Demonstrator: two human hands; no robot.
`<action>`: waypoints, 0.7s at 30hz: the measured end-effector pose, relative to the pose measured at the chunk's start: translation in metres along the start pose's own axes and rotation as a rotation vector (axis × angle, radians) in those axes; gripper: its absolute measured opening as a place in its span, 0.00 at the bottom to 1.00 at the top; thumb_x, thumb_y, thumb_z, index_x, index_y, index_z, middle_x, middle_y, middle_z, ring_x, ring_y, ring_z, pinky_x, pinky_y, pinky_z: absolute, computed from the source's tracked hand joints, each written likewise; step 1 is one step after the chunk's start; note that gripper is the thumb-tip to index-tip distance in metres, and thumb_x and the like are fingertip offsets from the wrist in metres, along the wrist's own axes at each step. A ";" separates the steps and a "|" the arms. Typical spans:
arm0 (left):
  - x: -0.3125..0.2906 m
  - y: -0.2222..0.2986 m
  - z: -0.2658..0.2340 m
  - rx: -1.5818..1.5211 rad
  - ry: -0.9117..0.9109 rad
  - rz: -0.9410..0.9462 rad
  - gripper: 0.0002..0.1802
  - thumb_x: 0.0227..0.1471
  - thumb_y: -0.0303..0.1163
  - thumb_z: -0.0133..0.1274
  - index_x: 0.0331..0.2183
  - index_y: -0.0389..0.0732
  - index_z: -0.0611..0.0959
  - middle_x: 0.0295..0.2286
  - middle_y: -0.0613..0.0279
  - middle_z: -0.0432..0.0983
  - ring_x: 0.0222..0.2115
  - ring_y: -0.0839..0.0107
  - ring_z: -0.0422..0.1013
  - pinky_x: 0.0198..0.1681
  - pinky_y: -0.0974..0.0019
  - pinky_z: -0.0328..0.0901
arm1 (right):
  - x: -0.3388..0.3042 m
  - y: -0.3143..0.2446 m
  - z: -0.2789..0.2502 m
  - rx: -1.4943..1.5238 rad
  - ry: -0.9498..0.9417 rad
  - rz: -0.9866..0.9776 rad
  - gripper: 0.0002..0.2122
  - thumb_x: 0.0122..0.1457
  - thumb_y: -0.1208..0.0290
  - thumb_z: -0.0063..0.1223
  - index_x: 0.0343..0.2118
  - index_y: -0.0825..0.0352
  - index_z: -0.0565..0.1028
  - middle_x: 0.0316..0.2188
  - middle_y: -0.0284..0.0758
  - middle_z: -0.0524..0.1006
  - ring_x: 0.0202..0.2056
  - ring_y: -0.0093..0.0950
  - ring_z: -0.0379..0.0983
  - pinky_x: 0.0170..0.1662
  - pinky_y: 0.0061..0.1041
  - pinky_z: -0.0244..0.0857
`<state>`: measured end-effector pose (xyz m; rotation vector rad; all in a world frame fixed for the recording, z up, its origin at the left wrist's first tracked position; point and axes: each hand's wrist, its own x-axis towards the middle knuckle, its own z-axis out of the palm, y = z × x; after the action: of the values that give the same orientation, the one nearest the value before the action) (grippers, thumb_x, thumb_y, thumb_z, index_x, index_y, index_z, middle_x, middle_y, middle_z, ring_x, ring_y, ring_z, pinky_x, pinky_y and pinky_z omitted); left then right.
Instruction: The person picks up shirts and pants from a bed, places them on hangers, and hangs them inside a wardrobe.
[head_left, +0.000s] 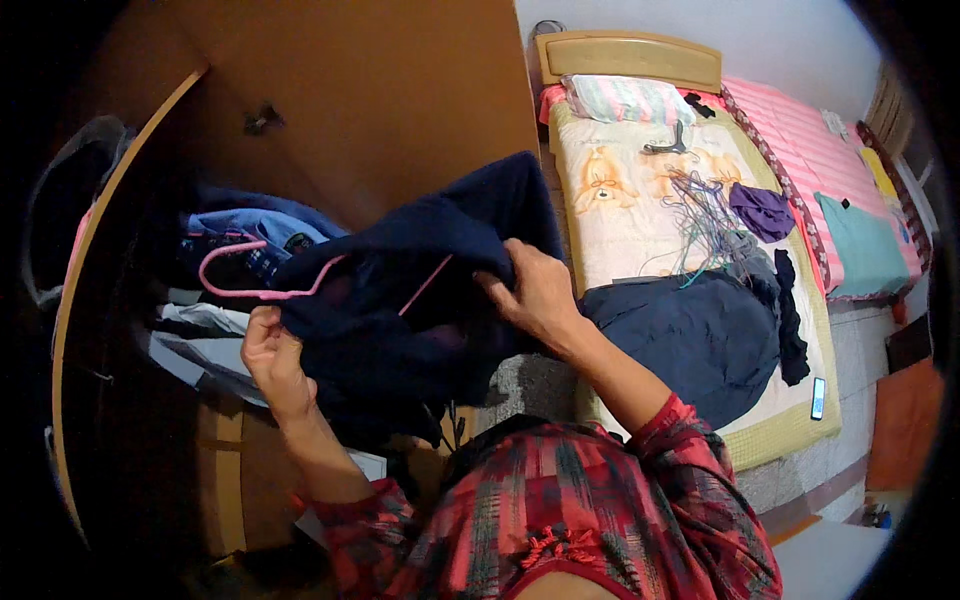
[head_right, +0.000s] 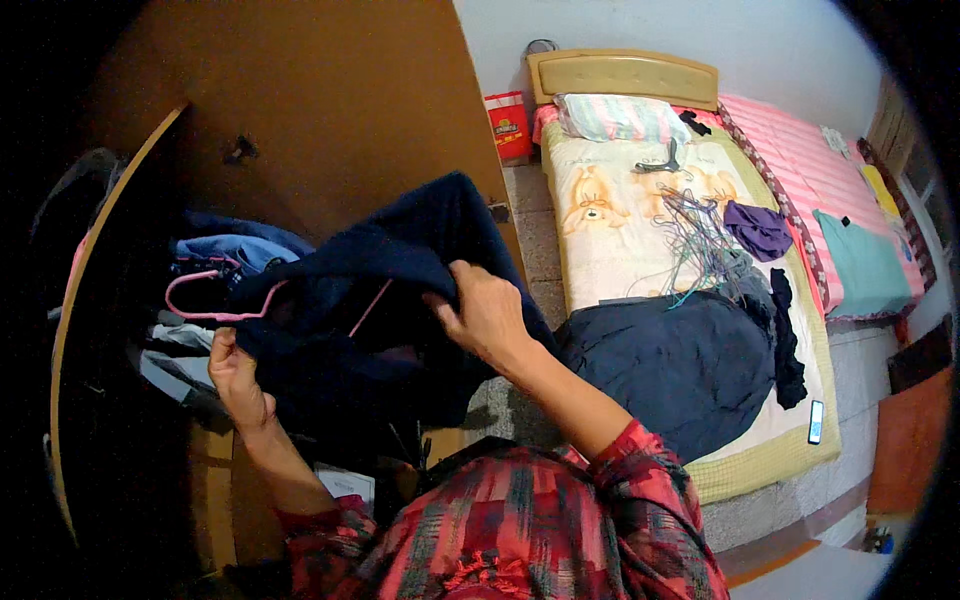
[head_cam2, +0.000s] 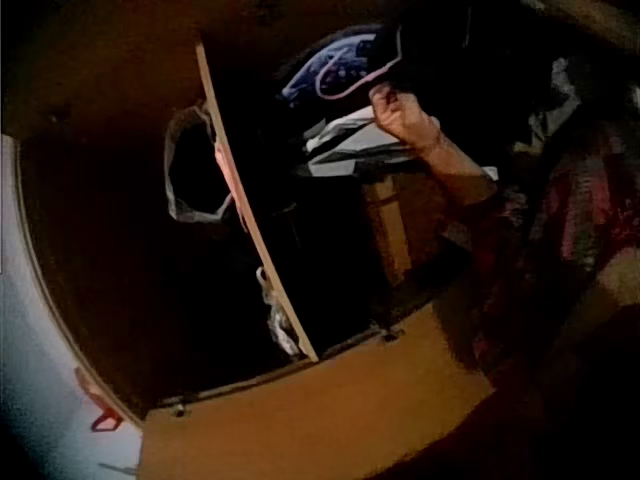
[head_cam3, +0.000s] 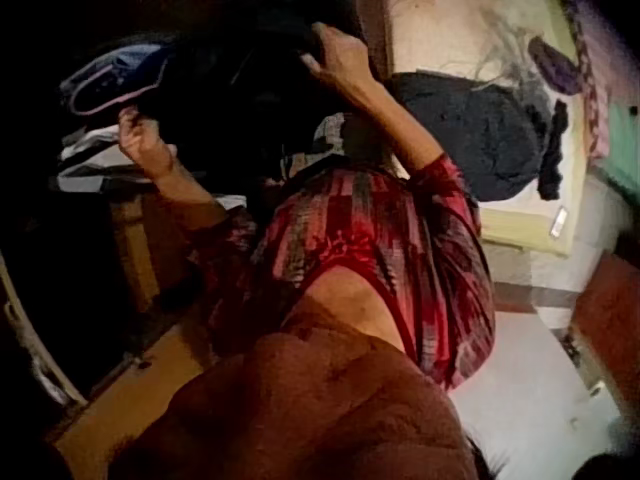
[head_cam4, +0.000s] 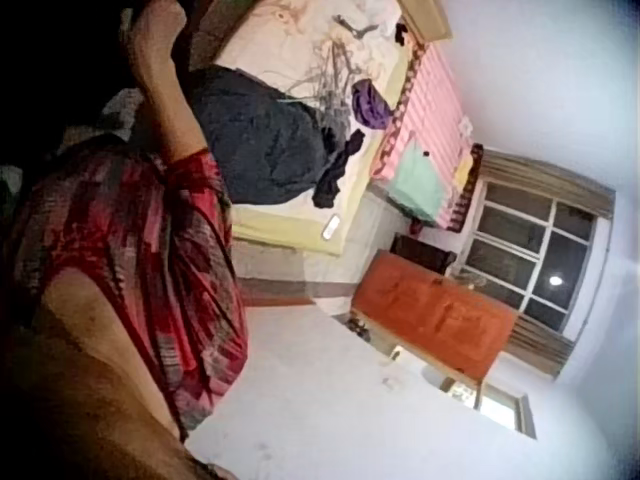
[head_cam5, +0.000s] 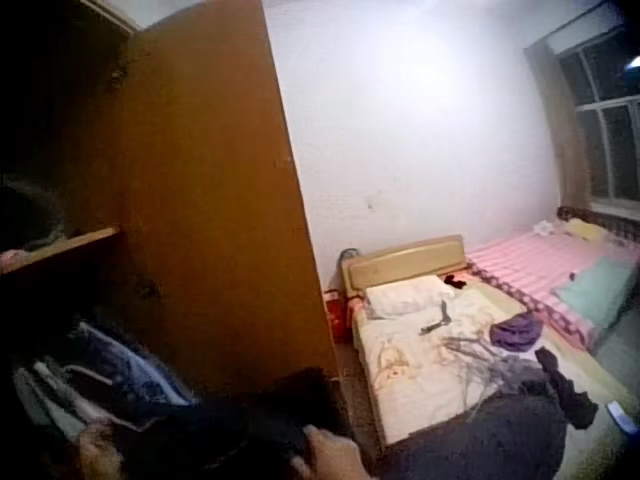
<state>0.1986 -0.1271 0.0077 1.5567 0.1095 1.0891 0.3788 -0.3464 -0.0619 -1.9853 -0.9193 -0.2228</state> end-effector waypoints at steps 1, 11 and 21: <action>0.001 -0.001 0.003 -0.007 -0.011 0.002 0.04 0.46 0.20 0.52 0.28 0.36 0.73 0.26 0.63 0.73 0.27 0.76 0.69 0.35 0.74 0.65 | 0.005 0.012 0.008 0.065 0.085 -0.014 0.11 0.47 0.71 0.52 0.33 0.70 0.70 0.25 0.48 0.72 0.28 0.41 0.71 0.31 0.34 0.64; -0.006 0.012 0.037 0.585 -0.449 -0.106 0.02 0.39 0.16 0.51 0.21 0.32 0.75 0.19 0.64 0.71 0.21 0.81 0.64 0.26 0.77 0.60 | 0.076 0.023 -0.053 -0.035 0.320 -0.064 0.05 0.47 0.78 0.44 0.27 0.71 0.69 0.23 0.48 0.74 0.28 0.44 0.73 0.31 0.37 0.66; -0.018 -0.015 0.031 0.579 -0.146 -0.045 0.03 0.42 0.16 0.52 0.25 0.31 0.75 0.22 0.67 0.70 0.27 0.80 0.65 0.34 0.77 0.62 | 0.036 -0.046 -0.026 -0.183 -0.241 -0.037 0.14 0.42 0.75 0.49 0.34 0.71 0.66 0.20 0.50 0.72 0.27 0.51 0.69 0.32 0.43 0.65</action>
<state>0.2166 -0.1564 -0.0113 2.1329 0.3849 0.9485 0.3777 -0.3345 0.0005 -2.1997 -1.1229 -0.0910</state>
